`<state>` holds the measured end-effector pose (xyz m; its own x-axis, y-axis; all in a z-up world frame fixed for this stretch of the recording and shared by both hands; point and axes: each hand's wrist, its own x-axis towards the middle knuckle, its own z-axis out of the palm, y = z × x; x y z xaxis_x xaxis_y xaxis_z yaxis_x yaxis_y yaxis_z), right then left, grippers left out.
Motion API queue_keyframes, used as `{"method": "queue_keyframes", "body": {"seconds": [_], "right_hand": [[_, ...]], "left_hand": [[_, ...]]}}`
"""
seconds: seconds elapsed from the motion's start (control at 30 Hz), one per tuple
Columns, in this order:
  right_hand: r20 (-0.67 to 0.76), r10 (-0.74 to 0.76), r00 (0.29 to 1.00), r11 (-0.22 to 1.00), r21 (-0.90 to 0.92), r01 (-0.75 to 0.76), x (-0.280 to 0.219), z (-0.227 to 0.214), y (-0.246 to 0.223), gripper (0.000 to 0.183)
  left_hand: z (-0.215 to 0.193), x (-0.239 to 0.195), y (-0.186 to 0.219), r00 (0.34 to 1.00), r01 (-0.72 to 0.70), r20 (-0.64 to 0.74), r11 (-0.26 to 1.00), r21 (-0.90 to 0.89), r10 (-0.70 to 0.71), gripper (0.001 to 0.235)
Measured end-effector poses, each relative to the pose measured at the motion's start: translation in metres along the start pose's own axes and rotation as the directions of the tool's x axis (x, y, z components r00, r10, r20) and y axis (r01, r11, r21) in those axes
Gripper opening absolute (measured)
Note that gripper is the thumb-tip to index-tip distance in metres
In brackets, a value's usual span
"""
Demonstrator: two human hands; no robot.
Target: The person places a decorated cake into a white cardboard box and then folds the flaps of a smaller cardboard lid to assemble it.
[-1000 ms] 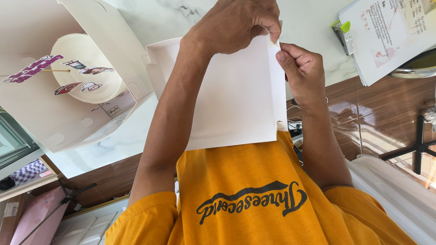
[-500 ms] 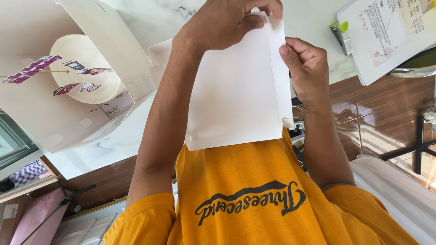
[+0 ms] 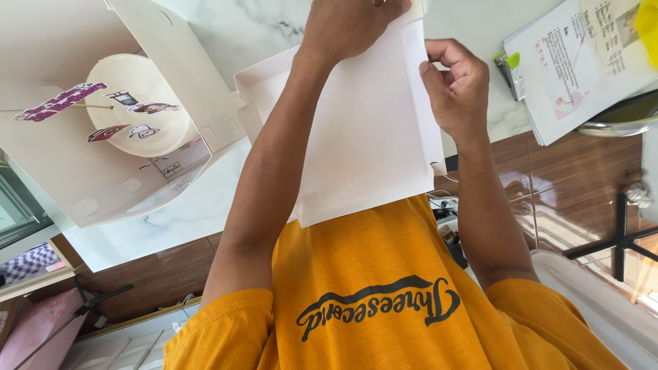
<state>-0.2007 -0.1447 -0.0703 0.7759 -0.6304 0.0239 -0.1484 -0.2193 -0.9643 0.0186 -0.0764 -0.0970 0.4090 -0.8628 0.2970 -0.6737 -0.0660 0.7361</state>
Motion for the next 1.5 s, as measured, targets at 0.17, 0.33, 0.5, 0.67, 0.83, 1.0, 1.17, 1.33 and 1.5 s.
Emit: {"method": "queue_keyframes", "body": {"seconds": [0.17,0.33,0.5,0.67,0.83,1.0,1.17,1.33,1.5], "right_hand": [[-0.009,-0.118,0.993,0.978,-0.177,0.114,0.001,0.003,-0.011,0.023],[0.068,-0.404,0.912,0.828,-0.396,0.396,0.006,0.002,-0.002,0.03],[-0.029,-0.303,0.952,0.872,-0.411,0.265,0.022,-0.012,0.052,0.033],[-0.147,-0.173,0.974,0.9,-0.426,0.095,0.015,-0.022,0.124,0.027],[-0.238,-0.093,0.967,0.841,-0.538,-0.052,0.003,-0.004,0.12,0.039],[-0.129,-0.206,0.97,0.931,-0.331,0.153,0.001,0.057,0.083,0.026],[0.166,0.162,0.973,0.986,0.019,-0.167,0.031,0.126,0.075,0.018],[0.145,0.258,0.955,0.965,-0.088,-0.247,0.041,0.152,0.056,0.022],[0.159,0.34,0.927,0.926,0.115,-0.359,0.026,0.145,0.068,0.018]], "left_hand": [[0.002,0.008,0.001,0.993,0.108,0.043,0.993,-0.044,-0.107,0.017],[0.005,0.005,0.003,0.993,0.115,0.022,0.988,-0.1,-0.114,0.021],[-0.018,-0.019,0.019,0.981,0.192,-0.03,0.981,-0.012,-0.192,0.026],[-0.013,-0.112,-0.005,0.884,0.138,-0.434,0.985,-0.108,-0.172,0.032],[-0.004,-0.181,-0.009,0.706,0.512,-0.496,0.848,-0.136,-0.506,0.047],[-0.006,-0.173,-0.009,0.71,0.657,-0.252,0.748,-0.098,-0.657,0.053],[0.003,-0.169,-0.028,0.697,0.688,-0.196,0.72,-0.085,-0.689,0.036],[0.008,-0.165,-0.04,0.595,0.731,-0.157,0.612,-0.304,-0.788,0.035],[-0.003,-0.157,-0.035,0.52,0.772,-0.042,0.49,-0.404,-0.853,0.022]]}}
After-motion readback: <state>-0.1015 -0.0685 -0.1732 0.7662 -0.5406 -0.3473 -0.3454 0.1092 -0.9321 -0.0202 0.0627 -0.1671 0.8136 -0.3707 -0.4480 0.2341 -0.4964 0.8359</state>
